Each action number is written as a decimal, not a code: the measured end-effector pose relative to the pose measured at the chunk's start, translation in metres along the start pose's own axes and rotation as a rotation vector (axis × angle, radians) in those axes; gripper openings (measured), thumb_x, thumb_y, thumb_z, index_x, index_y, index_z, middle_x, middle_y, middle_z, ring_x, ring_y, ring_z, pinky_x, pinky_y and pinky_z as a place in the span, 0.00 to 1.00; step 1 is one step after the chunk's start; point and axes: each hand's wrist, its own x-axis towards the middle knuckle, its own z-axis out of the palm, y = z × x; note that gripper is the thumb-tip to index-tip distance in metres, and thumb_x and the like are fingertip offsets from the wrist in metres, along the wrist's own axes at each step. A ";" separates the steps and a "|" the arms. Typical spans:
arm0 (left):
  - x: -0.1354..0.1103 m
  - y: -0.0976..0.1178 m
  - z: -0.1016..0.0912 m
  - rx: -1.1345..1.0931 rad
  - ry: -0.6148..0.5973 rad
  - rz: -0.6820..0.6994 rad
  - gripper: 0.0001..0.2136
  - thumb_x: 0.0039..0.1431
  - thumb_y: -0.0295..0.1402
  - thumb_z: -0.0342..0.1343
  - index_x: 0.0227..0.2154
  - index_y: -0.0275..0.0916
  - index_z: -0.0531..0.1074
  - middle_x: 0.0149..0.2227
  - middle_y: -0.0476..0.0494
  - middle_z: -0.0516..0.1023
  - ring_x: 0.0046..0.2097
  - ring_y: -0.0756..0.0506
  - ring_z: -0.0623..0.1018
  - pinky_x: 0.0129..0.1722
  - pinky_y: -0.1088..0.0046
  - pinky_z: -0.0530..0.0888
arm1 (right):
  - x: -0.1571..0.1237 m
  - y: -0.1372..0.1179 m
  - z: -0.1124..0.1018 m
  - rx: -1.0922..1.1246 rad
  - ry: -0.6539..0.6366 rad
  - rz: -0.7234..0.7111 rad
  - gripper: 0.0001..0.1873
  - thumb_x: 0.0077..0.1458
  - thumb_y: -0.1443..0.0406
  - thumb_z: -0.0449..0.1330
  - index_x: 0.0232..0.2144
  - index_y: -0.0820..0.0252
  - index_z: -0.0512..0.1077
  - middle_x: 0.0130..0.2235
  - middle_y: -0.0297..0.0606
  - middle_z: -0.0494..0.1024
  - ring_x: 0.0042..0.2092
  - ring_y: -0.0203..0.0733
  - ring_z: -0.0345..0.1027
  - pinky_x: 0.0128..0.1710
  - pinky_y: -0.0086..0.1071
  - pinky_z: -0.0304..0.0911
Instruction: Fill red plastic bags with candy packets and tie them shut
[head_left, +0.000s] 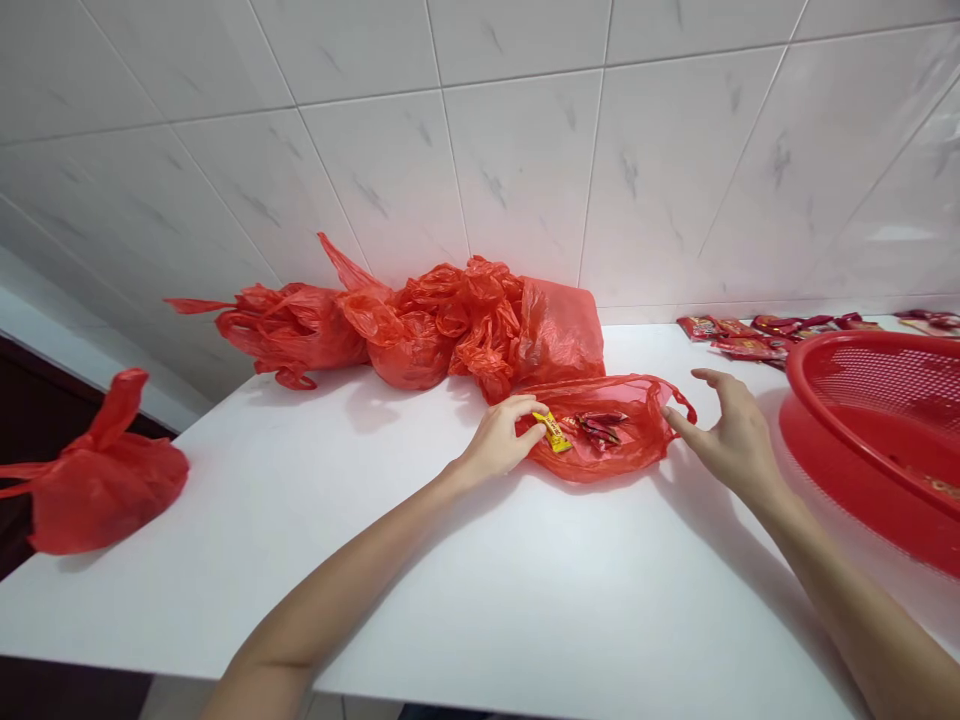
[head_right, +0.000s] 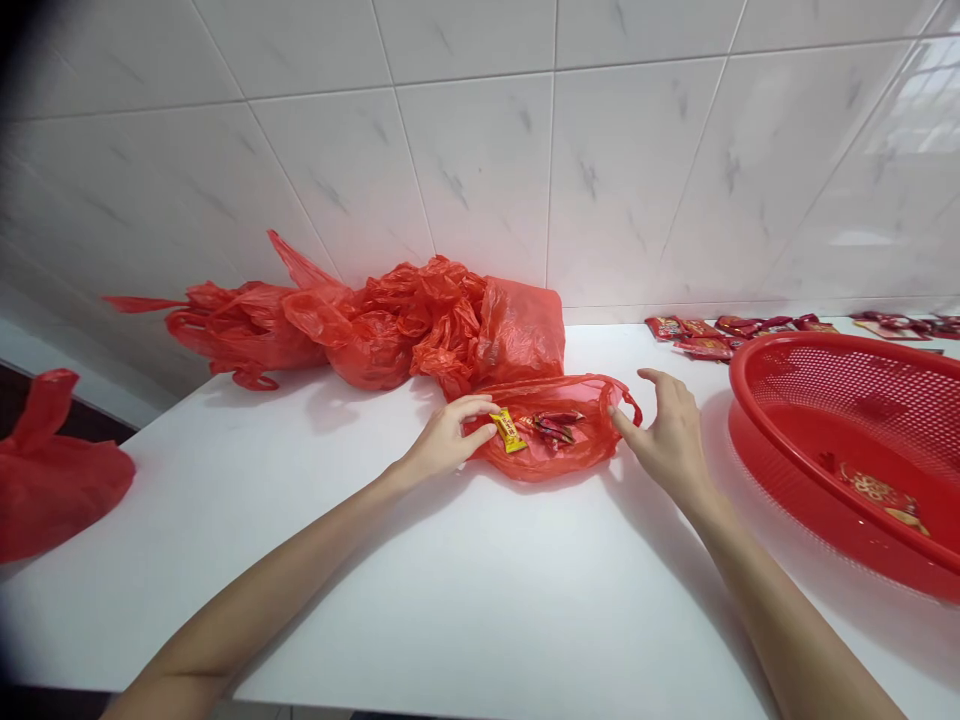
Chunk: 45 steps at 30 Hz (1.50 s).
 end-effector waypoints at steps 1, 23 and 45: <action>0.000 0.001 -0.003 0.091 -0.004 0.023 0.09 0.57 0.28 0.58 0.40 0.39 0.80 0.51 0.38 0.80 0.56 0.38 0.77 0.60 0.58 0.70 | 0.001 0.005 0.001 -0.014 -0.037 0.035 0.31 0.52 0.48 0.62 0.52 0.60 0.69 0.52 0.55 0.76 0.53 0.62 0.71 0.49 0.50 0.66; 0.009 0.026 -0.066 0.030 -0.050 -0.103 0.19 0.42 0.26 0.61 0.41 0.40 0.82 0.43 0.42 0.82 0.30 0.47 0.77 0.34 0.69 0.75 | 0.030 -0.029 -0.026 0.699 -0.302 0.304 0.23 0.41 0.46 0.73 0.24 0.58 0.75 0.23 0.35 0.74 0.25 0.38 0.66 0.28 0.35 0.65; 0.007 0.119 -0.072 -0.427 0.312 0.468 0.09 0.53 0.32 0.68 0.37 0.40 0.79 0.47 0.44 0.80 0.46 0.43 0.81 0.50 0.63 0.79 | 0.066 -0.139 -0.054 0.820 -0.396 -0.156 0.10 0.55 0.59 0.67 0.38 0.56 0.80 0.36 0.37 0.81 0.39 0.43 0.75 0.41 0.38 0.73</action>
